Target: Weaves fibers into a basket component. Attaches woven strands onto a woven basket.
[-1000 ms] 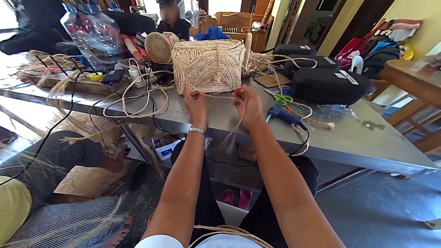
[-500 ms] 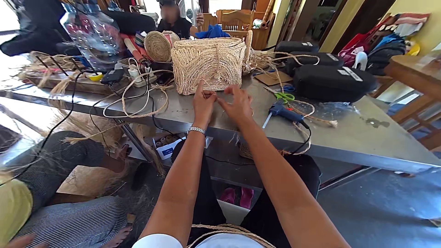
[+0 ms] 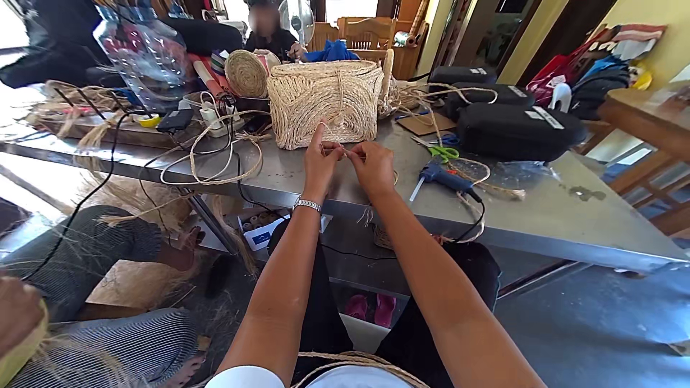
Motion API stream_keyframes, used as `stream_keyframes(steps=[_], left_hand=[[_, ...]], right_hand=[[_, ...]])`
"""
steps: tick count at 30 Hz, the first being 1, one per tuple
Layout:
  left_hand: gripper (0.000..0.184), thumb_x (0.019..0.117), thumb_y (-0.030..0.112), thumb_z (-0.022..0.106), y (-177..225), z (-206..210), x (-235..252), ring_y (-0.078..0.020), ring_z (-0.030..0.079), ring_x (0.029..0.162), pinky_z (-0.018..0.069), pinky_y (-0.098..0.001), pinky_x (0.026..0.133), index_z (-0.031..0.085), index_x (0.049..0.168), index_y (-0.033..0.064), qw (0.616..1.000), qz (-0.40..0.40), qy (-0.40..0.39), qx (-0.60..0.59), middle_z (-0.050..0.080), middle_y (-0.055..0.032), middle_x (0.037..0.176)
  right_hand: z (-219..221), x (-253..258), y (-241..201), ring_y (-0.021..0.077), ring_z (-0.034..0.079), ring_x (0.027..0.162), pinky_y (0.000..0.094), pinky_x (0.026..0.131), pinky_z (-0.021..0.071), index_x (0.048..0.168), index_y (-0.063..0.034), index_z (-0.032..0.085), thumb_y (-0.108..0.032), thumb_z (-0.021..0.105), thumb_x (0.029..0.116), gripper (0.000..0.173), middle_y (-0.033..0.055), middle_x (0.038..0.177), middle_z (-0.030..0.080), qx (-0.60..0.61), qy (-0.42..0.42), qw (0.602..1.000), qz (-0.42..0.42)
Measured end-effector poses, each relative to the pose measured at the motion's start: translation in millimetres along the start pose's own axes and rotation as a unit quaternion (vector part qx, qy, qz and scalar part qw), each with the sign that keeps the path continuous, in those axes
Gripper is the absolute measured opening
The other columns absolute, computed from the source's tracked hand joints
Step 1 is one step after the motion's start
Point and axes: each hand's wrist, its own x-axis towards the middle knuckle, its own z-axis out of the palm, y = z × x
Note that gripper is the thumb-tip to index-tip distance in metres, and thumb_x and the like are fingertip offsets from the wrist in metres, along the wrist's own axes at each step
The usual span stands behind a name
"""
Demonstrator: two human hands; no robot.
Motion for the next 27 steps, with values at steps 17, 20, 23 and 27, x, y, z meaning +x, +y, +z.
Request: stream_keyframes(steps=[17, 20, 23, 27], left_hand=[[0.08, 0.0927, -0.001, 0.069, -0.3, 0.5, 0.6, -0.0205, 0.073, 0.087, 0.0613, -0.0356, 0.087, 0.027, 0.161, 0.0068, 0.999, 0.008, -0.014, -0.047, 0.072, -0.0145, 0.1], [0.083, 0.0936, 0.001, 0.07, 3.3, 0.6, -0.3, -0.0219, 0.074, 0.089, 0.0618, -0.0364, 0.088, 0.024, 0.162, 0.0079, 0.996, -0.005, -0.026, -0.086, 0.071, -0.0159, 0.102], [0.085, 0.0939, 0.003, 0.071, 4.0, 0.4, -0.9, -0.0225, 0.073, 0.09, 0.0618, -0.0367, 0.088, 0.022, 0.163, 0.0091, 0.993, -0.01, -0.033, -0.109, 0.071, -0.0164, 0.104], [0.087, 0.0933, -0.002, 0.069, 2.3, 0.1, -0.7, -0.0215, 0.072, 0.089, 0.0607, -0.0365, 0.087, 0.019, 0.164, 0.0103, 0.99, -0.009, -0.047, -0.131, 0.069, -0.0157, 0.103]], right_hand=[[-4.9, 1.3, -1.6, 0.0301, 0.069, 0.1, 0.0535, 0.096, 0.0507, 0.108, 0.0, 0.072, -0.023, 0.048, 0.1085, 0.033, 0.0157, 0.101, 0.073, 0.034, -0.066, 0.996, 0.046], [-5.7, 2.6, -1.5, 0.0299, 0.07, 0.095, 0.0506, 0.09, 0.0545, 0.108, 0.0012, 0.07, -0.023, 0.045, 0.1101, 0.036, 0.0167, 0.098, 0.072, 0.053, -0.098, 0.992, 0.06], [-5.0, 3.3, -1.7, 0.0302, 0.069, 0.091, 0.0508, 0.086, 0.0543, 0.104, 0.0015, 0.069, -0.026, 0.042, 0.1116, 0.039, 0.0168, 0.094, 0.07, 0.048, -0.125, 0.989, 0.061], [-5.2, 4.2, -1.4, 0.0308, 0.069, 0.091, 0.0511, 0.088, 0.0544, 0.104, 0.0026, 0.069, -0.024, 0.04, 0.1122, 0.041, 0.0171, 0.093, 0.07, 0.045, -0.157, 0.985, 0.051]])
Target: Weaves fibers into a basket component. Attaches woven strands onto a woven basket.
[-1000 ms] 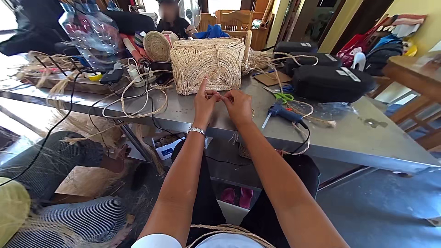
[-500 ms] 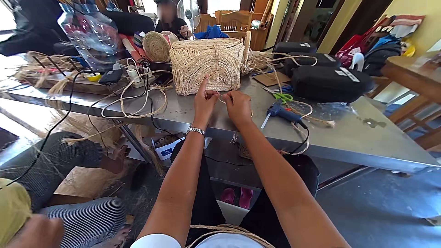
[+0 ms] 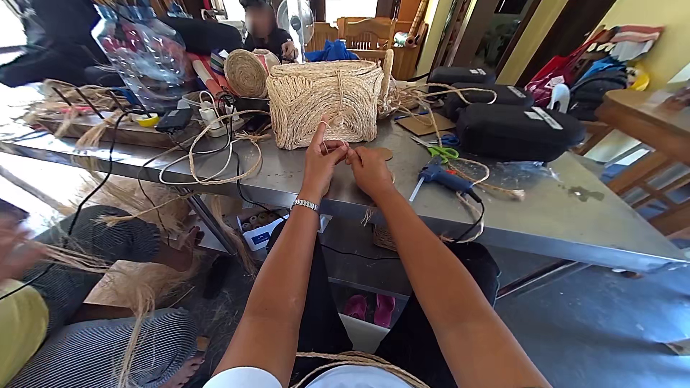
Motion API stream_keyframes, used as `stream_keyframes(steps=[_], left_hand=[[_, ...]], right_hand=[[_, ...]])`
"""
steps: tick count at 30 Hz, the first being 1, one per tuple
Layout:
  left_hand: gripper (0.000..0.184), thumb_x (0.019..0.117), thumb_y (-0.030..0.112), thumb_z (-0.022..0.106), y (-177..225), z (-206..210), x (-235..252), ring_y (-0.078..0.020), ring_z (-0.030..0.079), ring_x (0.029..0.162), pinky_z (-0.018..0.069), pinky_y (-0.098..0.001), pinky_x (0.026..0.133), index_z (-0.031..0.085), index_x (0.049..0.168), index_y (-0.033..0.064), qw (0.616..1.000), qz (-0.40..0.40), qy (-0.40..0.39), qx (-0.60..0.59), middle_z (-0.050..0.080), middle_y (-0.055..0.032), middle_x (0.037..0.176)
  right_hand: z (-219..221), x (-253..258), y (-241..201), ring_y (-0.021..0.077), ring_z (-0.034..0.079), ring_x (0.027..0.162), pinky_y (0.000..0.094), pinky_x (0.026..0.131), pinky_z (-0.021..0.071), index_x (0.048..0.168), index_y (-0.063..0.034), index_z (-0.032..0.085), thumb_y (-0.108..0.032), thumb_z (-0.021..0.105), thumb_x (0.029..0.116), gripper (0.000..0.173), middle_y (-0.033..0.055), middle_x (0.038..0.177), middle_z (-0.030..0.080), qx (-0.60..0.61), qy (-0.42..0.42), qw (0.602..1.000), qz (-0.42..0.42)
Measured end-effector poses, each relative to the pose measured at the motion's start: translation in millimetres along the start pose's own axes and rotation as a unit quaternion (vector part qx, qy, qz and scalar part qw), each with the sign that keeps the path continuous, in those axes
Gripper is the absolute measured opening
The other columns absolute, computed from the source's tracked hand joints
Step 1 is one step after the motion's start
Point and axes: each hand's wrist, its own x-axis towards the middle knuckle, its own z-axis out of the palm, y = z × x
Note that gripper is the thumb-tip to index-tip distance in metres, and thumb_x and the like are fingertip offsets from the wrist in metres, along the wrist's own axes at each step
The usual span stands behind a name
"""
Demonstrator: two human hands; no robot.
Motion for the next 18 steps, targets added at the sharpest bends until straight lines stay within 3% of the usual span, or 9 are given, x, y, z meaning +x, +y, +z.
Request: stream_keyframes(steps=[3, 5, 7, 10, 13, 15, 18], left_hand=[[0.086, 0.0937, -0.003, 0.066, -3.2, -1.7, 2.0, -0.0201, 0.07, 0.086, 0.06, -0.0355, 0.085, 0.019, 0.164, 0.0104, 1.0, 0.002, 0.0, 0.003, 0.067, -0.0139, 0.102], [0.084, 0.0942, -0.004, 0.063, -3.8, -2.1, 2.2, -0.0193, 0.069, 0.086, 0.0595, -0.0358, 0.087, 0.019, 0.164, 0.0103, 1.0, 0.004, 0.004, 0.0, 0.066, -0.0129, 0.1], [0.084, 0.0944, -0.004, 0.061, -2.5, -1.7, 1.3, -0.0189, 0.068, 0.087, 0.0586, -0.0354, 0.087, 0.018, 0.165, 0.0111, 1.0, 0.002, 0.001, 0.0, 0.064, -0.0124, 0.101], [0.085, 0.0945, -0.003, 0.061, -2.8, -1.6, 0.8, -0.02, 0.068, 0.088, 0.0587, -0.0346, 0.085, 0.016, 0.165, 0.0116, 1.0, 0.003, -0.009, 0.011, 0.065, -0.0134, 0.102], [0.084, 0.0953, -0.002, 0.06, -3.1, -1.5, 1.3, -0.0201, 0.068, 0.088, 0.0584, -0.0346, 0.086, 0.016, 0.165, 0.0132, 1.0, 0.003, -0.019, 0.02, 0.065, -0.0135, 0.104], [0.084, 0.0948, -0.002, 0.061, -3.1, -1.9, 1.7, -0.02, 0.068, 0.089, 0.0581, -0.0345, 0.086, 0.017, 0.165, 0.0134, 0.999, 0.006, -0.024, 0.032, 0.065, -0.0135, 0.104], [0.087, 0.0926, -0.003, 0.063, -4.2, -2.5, 2.1, -0.0194, 0.067, 0.091, 0.0569, -0.0334, 0.088, 0.018, 0.165, 0.0126, 0.997, 0.016, -0.028, 0.063, 0.066, -0.0132, 0.106]], right_hand=[[3.0, 1.4, 5.3, 0.0282, 0.071, 0.094, 0.0486, 0.09, 0.0557, 0.102, 0.0023, 0.071, -0.024, 0.044, 0.1108, 0.039, 0.0162, 0.097, 0.073, 0.021, 0.006, 0.999, -0.025], [3.3, 0.7, 5.5, 0.0302, 0.068, 0.099, 0.0475, 0.091, 0.0553, 0.111, 0.0032, 0.069, -0.027, 0.052, 0.1079, 0.035, 0.02, 0.109, 0.069, 0.032, 0.026, 0.999, -0.018], [2.6, 0.0, 5.8, 0.0311, 0.066, 0.096, 0.046, 0.085, 0.0569, 0.122, 0.0036, 0.061, -0.028, 0.059, 0.1044, 0.036, 0.0235, 0.12, 0.062, 0.043, 0.062, 0.997, -0.008], [2.7, 0.2, 6.9, 0.0265, 0.068, 0.087, 0.0425, 0.079, 0.0574, 0.136, 0.0034, 0.052, -0.009, 0.054, 0.1016, 0.037, 0.0219, 0.129, 0.063, 0.078, 0.081, 0.993, -0.03], [4.1, 0.4, 7.2, 0.0243, 0.073, 0.095, 0.0411, 0.083, 0.0595, 0.136, 0.002, 0.051, 0.0, 0.05, 0.0989, 0.037, 0.0154, 0.12, 0.072, 0.088, 0.055, 0.993, -0.047], [3.7, -0.1, 5.9, 0.0259, 0.071, 0.091, 0.042, 0.084, 0.0589, 0.13, 0.0026, 0.056, -0.001, 0.056, 0.0993, 0.031, 0.0164, 0.106, 0.071, 0.08, 0.072, 0.994, -0.034], [1.2, -1.3, 4.2, 0.025, 0.071, 0.089, 0.0405, 0.084, 0.0593, 0.12, 0.003, 0.063, -0.006, 0.065, 0.0967, 0.025, 0.0169, 0.101, 0.071, 0.064, 0.109, 0.992, -0.015]])
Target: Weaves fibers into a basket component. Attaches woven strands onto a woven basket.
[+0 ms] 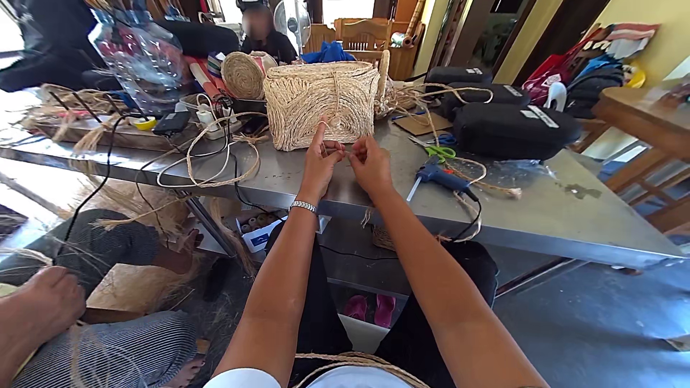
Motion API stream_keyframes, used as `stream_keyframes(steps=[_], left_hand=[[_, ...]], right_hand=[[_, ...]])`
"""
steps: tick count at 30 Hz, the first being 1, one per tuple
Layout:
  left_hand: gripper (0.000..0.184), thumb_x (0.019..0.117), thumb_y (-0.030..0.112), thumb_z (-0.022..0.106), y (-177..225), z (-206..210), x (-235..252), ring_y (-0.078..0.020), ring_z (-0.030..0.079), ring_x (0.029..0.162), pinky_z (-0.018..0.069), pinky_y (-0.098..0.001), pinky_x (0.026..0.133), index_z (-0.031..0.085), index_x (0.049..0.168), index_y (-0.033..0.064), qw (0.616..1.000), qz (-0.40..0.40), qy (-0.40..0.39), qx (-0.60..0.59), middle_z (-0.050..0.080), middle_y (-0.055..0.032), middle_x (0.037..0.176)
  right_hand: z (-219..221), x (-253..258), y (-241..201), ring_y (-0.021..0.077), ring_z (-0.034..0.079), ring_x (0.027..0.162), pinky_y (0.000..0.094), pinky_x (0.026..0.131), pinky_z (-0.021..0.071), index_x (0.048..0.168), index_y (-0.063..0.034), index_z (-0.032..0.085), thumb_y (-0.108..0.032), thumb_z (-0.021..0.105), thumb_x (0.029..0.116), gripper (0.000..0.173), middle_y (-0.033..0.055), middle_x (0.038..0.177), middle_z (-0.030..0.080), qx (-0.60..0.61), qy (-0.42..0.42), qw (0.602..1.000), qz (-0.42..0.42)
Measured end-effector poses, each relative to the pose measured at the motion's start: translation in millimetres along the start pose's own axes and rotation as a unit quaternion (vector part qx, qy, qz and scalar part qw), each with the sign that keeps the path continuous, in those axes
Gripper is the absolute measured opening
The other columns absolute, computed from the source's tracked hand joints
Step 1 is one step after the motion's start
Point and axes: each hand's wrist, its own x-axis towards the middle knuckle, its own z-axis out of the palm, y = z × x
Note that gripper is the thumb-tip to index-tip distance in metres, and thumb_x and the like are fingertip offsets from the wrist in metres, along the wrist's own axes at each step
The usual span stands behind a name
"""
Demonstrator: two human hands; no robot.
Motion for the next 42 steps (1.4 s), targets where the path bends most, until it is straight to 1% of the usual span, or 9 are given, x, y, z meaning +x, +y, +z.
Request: stream_keyframes(steps=[3, 10, 13, 21, 26, 28, 30, 39, 42], left_hand=[[0.088, 0.0919, -0.005, 0.065, 1.1, 0.8, -0.4, -0.0177, 0.067, 0.092, 0.056, -0.0313, 0.087, 0.017, 0.165, 0.0116, 1.0, 0.011, 0.002, 0.029, 0.066, -0.0124, 0.107], [0.084, 0.094, -0.002, 0.065, 0.7, 1.3, -1.3, -0.017, 0.068, 0.089, 0.0569, -0.0312, 0.084, 0.02, 0.164, 0.0127, 0.996, 0.016, 0.017, 0.091, 0.068, -0.0125, 0.107], [0.083, 0.0944, 0.0, 0.064, 1.7, 2.3, -1.9, -0.0171, 0.07, 0.088, 0.0585, -0.0331, 0.084, 0.02, 0.164, 0.0122, 0.99, 0.014, 0.022, 0.136, 0.071, -0.0113, 0.104], [0.081, 0.0964, 0.006, 0.064, 1.3, 3.0, -1.5, -0.0152, 0.068, 0.084, 0.0564, -0.0313, 0.081, 0.02, 0.164, 0.0139, 0.985, 0.013, 0.028, 0.169, 0.071, -0.0101, 0.099], [0.082, 0.0966, 0.006, 0.065, 2.7, 3.9, -2.5, -0.0167, 0.068, 0.079, 0.0563, -0.0312, 0.072, 0.021, 0.165, 0.0178, 0.987, -0.003, 0.032, 0.158, 0.071, -0.0105, 0.102], [0.083, 0.0959, 0.003, 0.064, 3.2, 4.8, -2.9, -0.0188, 0.071, 0.082, 0.0607, -0.0337, 0.078, 0.02, 0.165, 0.0158, 0.991, -0.009, 0.031, 0.127, 0.071, -0.0127, 0.101], [0.083, 0.0954, 0.001, 0.064, 2.5, 5.0, -2.5, -0.0199, 0.072, 0.085, 0.0617, -0.0351, 0.083, 0.02, 0.165, 0.0147, 0.993, -0.008, 0.032, 0.111, 0.071, -0.0134, 0.102], [0.086, 0.0951, 0.001, 0.067, 4.9, 4.8, -3.2, -0.0205, 0.072, 0.089, 0.0607, -0.0365, 0.089, 0.017, 0.164, 0.012, 0.999, 0.001, 0.02, 0.049, 0.07, -0.0146, 0.104], [0.09, 0.0949, 0.001, 0.068, 3.6, 4.3, -2.0, -0.0207, 0.072, 0.092, 0.0599, -0.0364, 0.091, 0.013, 0.165, 0.0109, 1.0, 0.006, 0.011, 0.025, 0.07, -0.0152, 0.106]], right_hand=[[-1.1, -0.3, -0.8, 0.0244, 0.07, 0.087, 0.0405, 0.083, 0.0588, 0.109, 0.0021, 0.067, -0.008, 0.071, 0.0935, 0.019, 0.0156, 0.098, 0.071, -0.014, 0.018, 1.0, 0.0], [-3.4, -2.8, -3.5, 0.0218, 0.07, 0.087, 0.0406, 0.086, 0.0572, 0.1, -0.0023, 0.075, -0.019, 0.072, 0.0965, 0.017, 0.0124, 0.094, 0.073, -0.02, 0.021, 0.999, 0.015], [-4.5, -3.6, -4.9, 0.0229, 0.07, 0.087, 0.0429, 0.085, 0.0572, 0.1, -0.002, 0.075, -0.02, 0.069, 0.0982, 0.019, 0.0125, 0.093, 0.073, -0.025, 0.017, 0.999, 0.01], [-3.6, -2.7, -2.3, 0.0255, 0.07, 0.088, 0.0462, 0.085, 0.0562, 0.101, -0.0016, 0.075, -0.024, 0.063, 0.1026, 0.026, 0.0132, 0.093, 0.073, -0.045, 0.012, 0.999, 0.007], [-3.2, -2.4, -4.0, 0.028, 0.07, 0.096, 0.0487, 0.09, 0.0547, 0.104, -0.0008, 0.073, -0.025, 0.058, 0.1053, 0.028, 0.015, 0.098, 0.072, -0.057, -0.013, 0.998, 0.028], [-3.2, -2.8, -4.5, 0.0287, 0.07, 0.098, 0.049, 0.092, 0.0547, 0.106, -0.0005, 0.073, -0.024, 0.055, 0.1065, 0.029, 0.0153, 0.1, 0.073, -0.058, -0.022, 0.998, 0.031], [-2.9, -2.9, -3.9, 0.0286, 0.071, 0.099, 0.0495, 0.094, 0.0548, 0.107, -0.0004, 0.073, -0.024, 0.053, 0.1071, 0.031, 0.0151, 0.1, 0.074, -0.055, -0.029, 0.998, 0.032], [-2.1, -0.3, -3.4, 0.0291, 0.071, 0.1, 0.0505, 0.093, 0.0545, 0.108, 0.0002, 0.071, -0.024, 0.044, 0.1109, 0.036, 0.015, 0.102, 0.073, -0.06, -0.077, 0.994, 0.053], [-2.9, -0.1, -5.4, 0.0291, 0.071, 0.099, 0.0512, 0.092, 0.055, 0.11, 0.0008, 0.07, -0.025, 0.04, 0.112, 0.039, 0.0152, 0.102, 0.073, -0.064, -0.099, 0.991, 0.058]])
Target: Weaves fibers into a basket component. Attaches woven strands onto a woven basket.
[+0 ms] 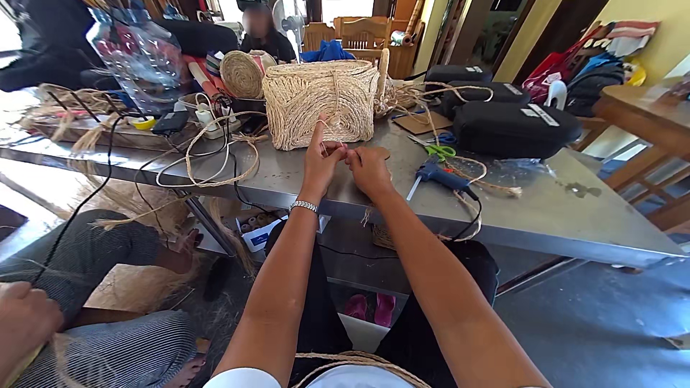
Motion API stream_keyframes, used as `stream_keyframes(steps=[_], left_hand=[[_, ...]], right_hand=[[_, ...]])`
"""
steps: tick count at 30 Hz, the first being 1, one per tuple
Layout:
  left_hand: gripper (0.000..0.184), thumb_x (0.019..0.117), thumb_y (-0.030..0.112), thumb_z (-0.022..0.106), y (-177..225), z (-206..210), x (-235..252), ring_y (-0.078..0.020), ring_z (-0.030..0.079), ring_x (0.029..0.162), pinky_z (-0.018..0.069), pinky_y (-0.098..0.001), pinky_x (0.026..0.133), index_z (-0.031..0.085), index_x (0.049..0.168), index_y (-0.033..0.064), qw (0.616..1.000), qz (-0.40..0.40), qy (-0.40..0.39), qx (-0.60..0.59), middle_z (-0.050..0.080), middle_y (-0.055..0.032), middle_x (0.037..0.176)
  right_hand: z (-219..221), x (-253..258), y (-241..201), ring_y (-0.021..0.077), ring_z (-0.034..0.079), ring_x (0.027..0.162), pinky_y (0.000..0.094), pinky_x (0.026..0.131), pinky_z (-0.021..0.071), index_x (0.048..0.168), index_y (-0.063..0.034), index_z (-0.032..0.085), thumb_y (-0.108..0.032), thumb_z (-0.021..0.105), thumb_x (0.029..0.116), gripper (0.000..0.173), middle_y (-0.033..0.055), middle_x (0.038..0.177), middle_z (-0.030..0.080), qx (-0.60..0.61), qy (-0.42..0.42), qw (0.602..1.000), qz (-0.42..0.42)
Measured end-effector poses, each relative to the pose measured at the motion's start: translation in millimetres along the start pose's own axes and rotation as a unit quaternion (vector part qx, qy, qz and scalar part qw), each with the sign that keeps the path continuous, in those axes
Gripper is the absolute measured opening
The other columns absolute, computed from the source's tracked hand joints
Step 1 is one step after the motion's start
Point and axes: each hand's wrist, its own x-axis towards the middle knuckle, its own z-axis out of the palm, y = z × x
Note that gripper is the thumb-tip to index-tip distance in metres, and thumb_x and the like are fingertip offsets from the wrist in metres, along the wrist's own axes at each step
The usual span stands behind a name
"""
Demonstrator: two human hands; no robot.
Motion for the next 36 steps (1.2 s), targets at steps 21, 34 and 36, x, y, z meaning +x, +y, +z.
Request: stream_keyframes(steps=[21, 34, 36], left_hand=[[0.093, 0.0943, -0.005, 0.063, -0.9, -1.9, 0.2, -0.0205, 0.07, 0.091, 0.0588, -0.0352, 0.088, 0.008, 0.166, 0.0155, 0.999, -0.001, -0.027, -0.041, 0.067, -0.0142, 0.105], [0.089, 0.0955, -0.004, 0.06, 2.1, -2.6, -2.3, -0.0187, 0.07, 0.09, 0.0585, -0.0343, 0.087, 0.006, 0.165, 0.0088, 0.995, 0.032, 0.1, 0.002, 0.067, -0.0135, 0.102], [0.086, 0.0963, -0.003, 0.057, 1.6, -6.0, -2.6, -0.018, 0.069, 0.091, 0.0573, -0.0343, 0.089, 0.006, 0.164, 0.0065, 0.984, 0.048, 0.168, 0.024, 0.067, -0.014, 0.103]], right_hand=[[3.1, 3.0, 9.5, 0.0227, 0.073, 0.094, 0.0398, 0.084, 0.0591, 0.138, 0.0006, 0.05, 0.001, 0.054, 0.0975, 0.041, 0.0155, 0.117, 0.072, 0.13, 0.009, 0.99, -0.057], [-1.7, -1.3, 3.4, 0.0265, 0.068, 0.094, 0.0426, 0.087, 0.0552, 0.105, 0.0004, 0.074, -0.01, 0.063, 0.0952, 0.018, 0.0161, 0.099, 0.071, 0.039, 0.07, 0.997, -0.011], [1.1, -0.6, 3.0, 0.0284, 0.068, 0.096, 0.0452, 0.09, 0.0546, 0.105, 0.0007, 0.074, -0.011, 0.062, 0.097, 0.019, 0.0167, 0.1, 0.071, 0.012, 0.047, 0.999, -0.018]])
